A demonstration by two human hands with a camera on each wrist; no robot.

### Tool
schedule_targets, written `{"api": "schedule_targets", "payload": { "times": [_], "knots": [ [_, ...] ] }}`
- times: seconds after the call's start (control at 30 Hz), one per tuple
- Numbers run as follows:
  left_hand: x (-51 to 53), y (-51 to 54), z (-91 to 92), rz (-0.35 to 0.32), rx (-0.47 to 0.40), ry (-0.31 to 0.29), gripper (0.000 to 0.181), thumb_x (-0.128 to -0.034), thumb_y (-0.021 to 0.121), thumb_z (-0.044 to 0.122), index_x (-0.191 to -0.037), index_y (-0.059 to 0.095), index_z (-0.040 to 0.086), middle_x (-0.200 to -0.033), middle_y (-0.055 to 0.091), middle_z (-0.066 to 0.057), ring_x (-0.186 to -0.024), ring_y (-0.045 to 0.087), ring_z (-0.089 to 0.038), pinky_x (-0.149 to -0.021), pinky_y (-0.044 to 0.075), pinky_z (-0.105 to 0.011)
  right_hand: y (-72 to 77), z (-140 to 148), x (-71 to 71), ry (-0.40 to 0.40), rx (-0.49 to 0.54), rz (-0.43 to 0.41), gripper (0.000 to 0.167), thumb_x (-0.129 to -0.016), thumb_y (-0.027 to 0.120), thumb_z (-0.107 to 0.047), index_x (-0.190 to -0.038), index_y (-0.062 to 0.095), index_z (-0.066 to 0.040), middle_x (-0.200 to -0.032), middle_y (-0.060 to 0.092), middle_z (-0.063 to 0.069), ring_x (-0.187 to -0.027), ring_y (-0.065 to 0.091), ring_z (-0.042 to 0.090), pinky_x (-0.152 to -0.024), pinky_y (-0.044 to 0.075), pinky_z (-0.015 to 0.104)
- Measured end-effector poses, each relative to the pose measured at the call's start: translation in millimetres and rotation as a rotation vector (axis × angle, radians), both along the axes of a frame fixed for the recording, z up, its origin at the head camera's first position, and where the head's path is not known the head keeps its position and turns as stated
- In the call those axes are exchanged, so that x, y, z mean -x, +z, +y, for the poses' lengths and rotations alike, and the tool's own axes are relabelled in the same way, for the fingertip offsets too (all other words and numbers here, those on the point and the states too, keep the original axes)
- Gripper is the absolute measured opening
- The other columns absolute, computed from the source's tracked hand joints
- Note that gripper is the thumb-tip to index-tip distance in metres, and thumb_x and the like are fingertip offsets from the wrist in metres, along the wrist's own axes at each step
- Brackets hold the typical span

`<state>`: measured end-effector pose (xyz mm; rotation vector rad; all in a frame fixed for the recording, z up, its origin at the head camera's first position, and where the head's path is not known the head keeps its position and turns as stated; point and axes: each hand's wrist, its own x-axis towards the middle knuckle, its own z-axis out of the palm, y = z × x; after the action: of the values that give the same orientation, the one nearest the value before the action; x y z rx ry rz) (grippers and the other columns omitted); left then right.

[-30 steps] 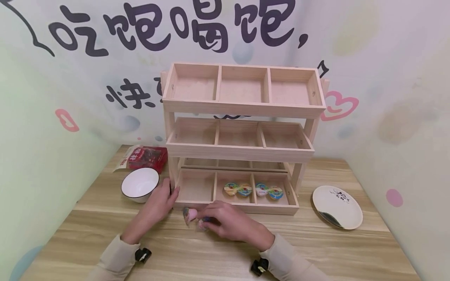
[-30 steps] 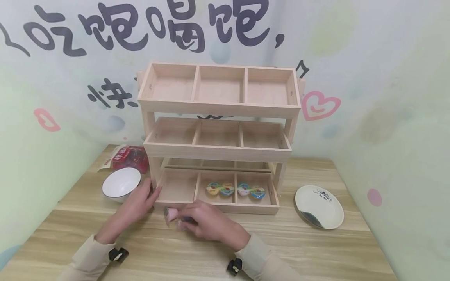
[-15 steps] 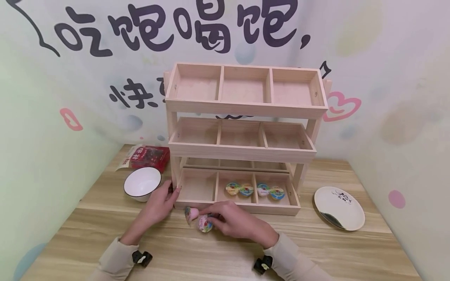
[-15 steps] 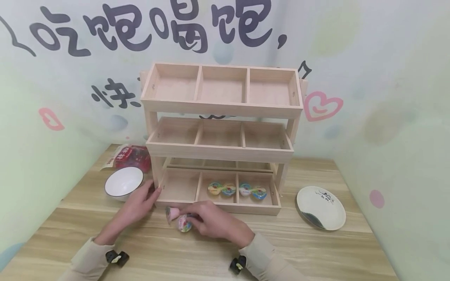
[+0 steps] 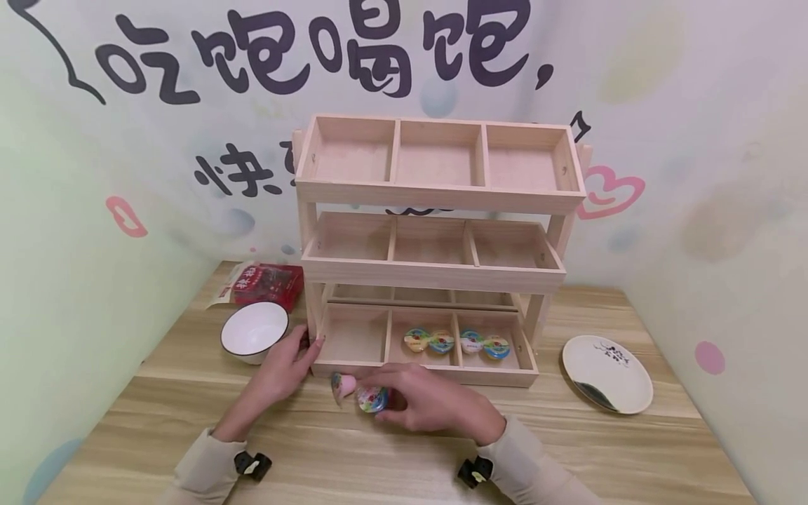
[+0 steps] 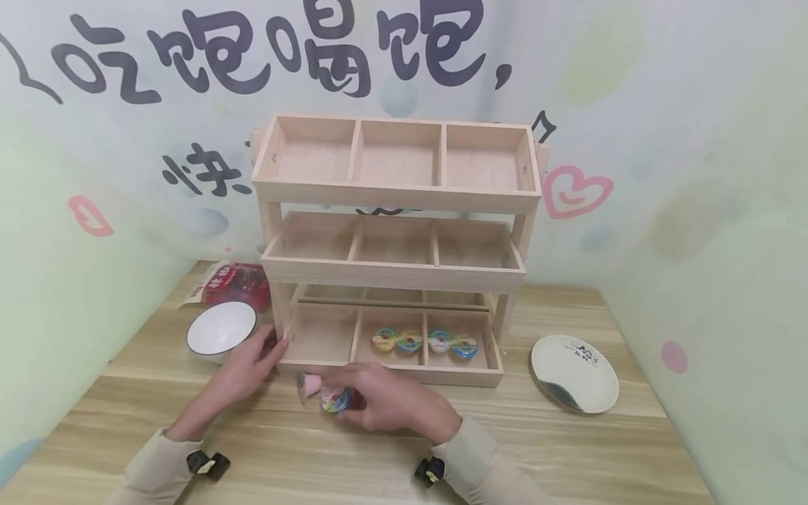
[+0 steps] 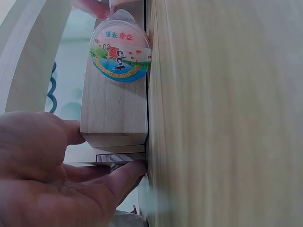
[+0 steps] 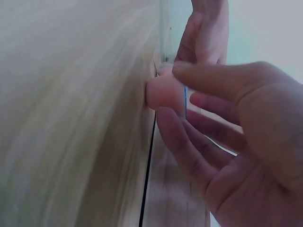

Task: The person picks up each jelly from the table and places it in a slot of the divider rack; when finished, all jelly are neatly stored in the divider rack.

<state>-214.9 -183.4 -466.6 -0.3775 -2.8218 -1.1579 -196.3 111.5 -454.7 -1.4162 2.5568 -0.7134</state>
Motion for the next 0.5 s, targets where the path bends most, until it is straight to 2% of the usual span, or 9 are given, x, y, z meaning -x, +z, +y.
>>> {"api": "schedule_targets", "payload": {
  "times": [0.07,0.13,0.27,0.37,0.5],
  "knots": [
    [-0.2,-0.2,-0.8,-0.004,-0.005,-0.001,0.050,-0.1142,0.054,0.021,-0.149,0.048,-0.014,-0.142,0.064,-0.035,-0.133,0.065,-0.048,-0.108,0.055,-0.060,-0.7,-0.4,-1.9,-0.004,-0.021,0.000,0.053,-0.101,0.079,-0.030,-0.150,0.064,-0.016,-0.157,0.061,0.002,-0.133,0.062,0.009,-0.110,0.053,0.027],
    [-0.3,-0.4,-1.4,-0.001,-0.007,-0.007,0.050,-0.1143,0.054,0.020,-0.149,0.048,-0.014,-0.142,0.064,-0.036,-0.134,0.064,-0.048,-0.108,0.055,-0.060,-0.3,-0.6,-3.3,-0.030,-0.041,-0.013,0.055,-0.100,0.079,-0.036,-0.149,0.065,-0.016,-0.153,0.063,0.003,-0.130,0.062,0.009,-0.108,0.053,0.026],
    [0.2,-1.0,-2.1,0.002,-0.013,-0.012,0.050,-0.1143,0.054,0.020,-0.150,0.048,-0.014,-0.142,0.063,-0.036,-0.134,0.064,-0.048,-0.108,0.055,-0.060,1.6,-0.2,-3.1,-0.068,-0.057,-0.032,0.056,-0.098,0.082,-0.043,-0.143,0.070,-0.013,-0.139,0.068,-0.001,-0.112,0.061,0.003,-0.096,0.053,0.018],
    [0.6,-1.2,-2.7,-0.005,-0.016,-0.011,0.050,-0.1145,0.054,0.021,-0.150,0.048,-0.014,-0.143,0.063,-0.035,-0.134,0.064,-0.048,-0.109,0.055,-0.059,2.2,0.4,-1.7,-0.070,-0.054,-0.044,0.054,-0.097,0.082,-0.043,-0.139,0.072,-0.011,-0.126,0.070,-0.003,-0.099,0.060,0.002,-0.085,0.051,0.013],
    [-0.6,-0.7,-3.6,-0.012,-0.018,-0.009,0.050,-0.1143,0.055,0.021,-0.150,0.048,-0.014,-0.143,0.063,-0.036,-0.134,0.064,-0.048,-0.108,0.055,-0.059,1.7,0.7,-1.6,-0.071,-0.051,-0.030,0.048,-0.097,0.082,-0.043,-0.134,0.075,-0.012,-0.117,0.068,-0.006,-0.093,0.059,0.001,-0.079,0.048,0.011]
  ]
}}
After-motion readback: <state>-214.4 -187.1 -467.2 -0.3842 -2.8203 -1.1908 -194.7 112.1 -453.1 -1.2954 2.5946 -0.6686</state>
